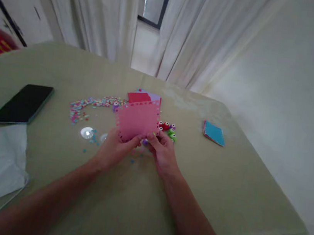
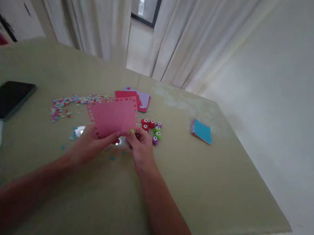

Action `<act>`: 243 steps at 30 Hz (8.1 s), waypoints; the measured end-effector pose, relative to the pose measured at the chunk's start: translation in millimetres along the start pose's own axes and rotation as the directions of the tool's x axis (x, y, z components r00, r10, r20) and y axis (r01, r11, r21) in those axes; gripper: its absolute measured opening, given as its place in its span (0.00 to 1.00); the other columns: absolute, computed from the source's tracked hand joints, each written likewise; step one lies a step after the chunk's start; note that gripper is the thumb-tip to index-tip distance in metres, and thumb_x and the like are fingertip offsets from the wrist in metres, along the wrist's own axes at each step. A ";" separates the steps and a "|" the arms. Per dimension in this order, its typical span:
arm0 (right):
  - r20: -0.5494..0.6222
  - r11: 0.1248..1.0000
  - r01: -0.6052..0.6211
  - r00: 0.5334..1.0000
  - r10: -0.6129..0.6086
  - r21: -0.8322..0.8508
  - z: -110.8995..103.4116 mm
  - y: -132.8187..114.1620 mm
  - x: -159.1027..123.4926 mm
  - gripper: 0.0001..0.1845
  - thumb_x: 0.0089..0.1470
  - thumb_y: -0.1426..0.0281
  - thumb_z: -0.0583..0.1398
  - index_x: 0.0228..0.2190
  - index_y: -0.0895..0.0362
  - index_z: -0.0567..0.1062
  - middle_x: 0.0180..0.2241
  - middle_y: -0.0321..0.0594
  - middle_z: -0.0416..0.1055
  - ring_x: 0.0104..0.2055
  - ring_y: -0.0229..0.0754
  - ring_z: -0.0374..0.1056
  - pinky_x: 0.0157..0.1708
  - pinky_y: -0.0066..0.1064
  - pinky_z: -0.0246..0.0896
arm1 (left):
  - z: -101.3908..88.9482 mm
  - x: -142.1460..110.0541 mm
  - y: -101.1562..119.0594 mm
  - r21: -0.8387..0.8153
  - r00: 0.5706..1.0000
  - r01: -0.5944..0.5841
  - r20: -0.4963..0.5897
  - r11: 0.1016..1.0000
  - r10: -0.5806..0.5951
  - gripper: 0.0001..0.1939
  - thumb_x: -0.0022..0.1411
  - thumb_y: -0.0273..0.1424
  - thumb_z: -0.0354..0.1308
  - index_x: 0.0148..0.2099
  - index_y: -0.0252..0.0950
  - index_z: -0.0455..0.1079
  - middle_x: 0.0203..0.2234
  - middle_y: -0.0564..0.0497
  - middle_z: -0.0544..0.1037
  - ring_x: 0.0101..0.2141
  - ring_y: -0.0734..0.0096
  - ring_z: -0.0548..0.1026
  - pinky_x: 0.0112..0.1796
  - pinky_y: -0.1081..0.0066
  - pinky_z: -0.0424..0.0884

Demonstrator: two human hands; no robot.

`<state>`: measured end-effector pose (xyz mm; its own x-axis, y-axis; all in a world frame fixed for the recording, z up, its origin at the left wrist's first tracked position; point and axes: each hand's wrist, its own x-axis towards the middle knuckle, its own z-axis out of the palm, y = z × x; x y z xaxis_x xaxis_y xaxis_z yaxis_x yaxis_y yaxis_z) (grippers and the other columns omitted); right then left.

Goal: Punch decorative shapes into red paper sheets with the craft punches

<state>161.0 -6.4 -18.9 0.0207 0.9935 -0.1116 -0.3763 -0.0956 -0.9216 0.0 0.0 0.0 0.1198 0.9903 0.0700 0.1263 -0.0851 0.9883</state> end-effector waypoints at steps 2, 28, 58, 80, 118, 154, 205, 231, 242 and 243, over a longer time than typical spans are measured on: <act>0.010 1.000 -0.010 1.000 0.010 -0.013 -0.3 -1.0 0.9 0.22 0.41 0.53 0.79 0.30 0.55 0.82 0.30 0.33 0.76 0.28 0.34 0.67 0.29 0.26 0.66 | 1.2 0.8 -1.3 -0.016 1.000 0.011 -0.010 1.000 -0.011 0.15 0.58 0.43 0.67 0.32 0.35 0.82 0.24 0.49 0.84 0.26 0.64 0.80 0.25 0.71 0.74; -0.008 0.782 0.294 0.934 -0.357 -0.549 -18.5 -11.1 8.6 0.23 0.65 0.48 0.62 0.35 0.55 0.79 0.30 0.35 0.72 0.29 0.38 0.65 0.29 0.29 0.61 | -4.6 11.4 -23.3 -0.084 0.957 -0.010 -0.291 0.996 -0.014 0.13 0.59 0.41 0.67 0.29 0.38 0.80 0.22 0.50 0.83 0.25 0.64 0.80 0.27 0.70 0.74; 0.431 -0.229 0.385 0.880 -0.200 -0.894 52.1 3.5 55.0 0.23 0.72 0.69 0.54 0.64 0.53 0.70 0.67 0.50 0.68 0.65 0.57 0.61 0.59 0.50 0.57 | -16.1 25.9 -28.7 -0.194 0.782 -0.016 -0.614 0.981 -0.108 0.15 0.59 0.44 0.66 0.32 0.38 0.78 0.23 0.51 0.81 0.21 0.68 0.76 0.26 0.70 0.72; 0.112 0.814 0.319 0.946 -0.304 -0.485 -0.8 -19.0 3.5 0.18 0.57 0.66 0.67 0.50 0.51 0.77 0.40 0.37 0.78 0.36 0.41 0.75 0.37 0.32 0.73 | -1.8 9.9 -14.2 -0.193 0.877 -0.050 -0.477 0.980 -0.050 0.14 0.60 0.42 0.67 0.37 0.35 0.81 0.21 0.54 0.78 0.20 0.71 0.73 0.23 0.72 0.68; 0.020 0.988 -0.011 1.000 0.008 0.152 -0.1 -10.2 6.9 0.25 0.41 0.54 0.80 0.37 0.54 0.83 0.26 0.29 0.73 0.23 0.30 0.64 0.23 0.21 0.62 | 2.3 -1.9 -7.1 0.005 0.978 0.001 -0.207 1.000 0.000 0.17 0.58 0.43 0.68 0.23 0.38 0.76 0.14 0.55 0.74 0.17 0.71 0.72 0.19 0.74 0.65; 0.048 0.998 -0.014 0.999 0.011 0.056 -1.1 -10.8 6.6 0.23 0.42 0.53 0.79 0.30 0.56 0.81 0.24 0.30 0.72 0.23 0.32 0.64 0.22 0.22 0.63 | 5.3 0.0 -8.7 -0.034 0.988 -0.033 -0.154 0.999 0.028 0.11 0.57 0.39 0.68 0.30 0.37 0.79 0.18 0.55 0.78 0.18 0.72 0.72 0.20 0.75 0.66; 0.513 0.364 0.478 0.858 -0.002 -0.799 -18.8 -34.0 -3.7 0.12 0.54 0.63 0.75 0.36 0.56 0.82 0.32 0.36 0.76 0.33 0.42 0.69 0.35 0.32 0.59 | -11.5 19.7 -25.1 -0.278 0.888 -0.058 -0.454 0.959 -0.078 0.19 0.65 0.44 0.63 0.26 0.39 0.71 0.17 0.53 0.74 0.18 0.70 0.72 0.23 0.70 0.68; 0.500 0.054 0.502 0.865 -0.048 -0.863 92.9 17.1 93.0 0.03 0.57 0.76 0.66 0.35 0.59 0.81 0.46 0.52 0.83 0.53 0.55 0.77 0.54 0.41 0.69 | -29.9 35.2 -23.9 -0.412 0.774 -0.286 -0.632 0.865 -0.045 0.08 0.62 0.36 0.61 0.34 0.40 0.66 0.17 0.62 0.70 0.17 0.76 0.70 0.23 0.75 0.65; 0.473 -0.146 0.453 0.863 -0.177 -0.880 34.4 -5.1 0.3 0.14 0.63 0.73 0.62 0.51 0.57 0.75 0.47 0.49 0.80 0.50 0.54 0.73 0.50 0.40 0.66 | -18.4 28.4 -21.8 -0.521 0.852 -0.291 -0.523 0.802 -0.031 0.20 0.64 0.50 0.59 0.32 0.38 0.69 0.17 0.55 0.76 0.19 0.70 0.76 0.23 0.72 0.70; 0.466 -0.110 0.453 0.853 -0.236 -0.885 28.5 -5.8 -5.1 0.14 0.63 0.73 0.63 0.51 0.56 0.75 0.48 0.48 0.80 0.51 0.54 0.72 0.52 0.41 0.64 | -17.0 27.2 -22.2 -0.524 0.862 -0.282 -0.505 0.804 -0.027 0.21 0.64 0.51 0.60 0.32 0.38 0.71 0.18 0.54 0.77 0.19 0.69 0.76 0.23 0.71 0.71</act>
<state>136.6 -9.2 -2.4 -0.3253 0.8981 0.2958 0.8702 0.4068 -0.2781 -16.3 30.7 -17.8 -0.3978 0.9118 0.1022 -0.4484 -0.2904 0.8454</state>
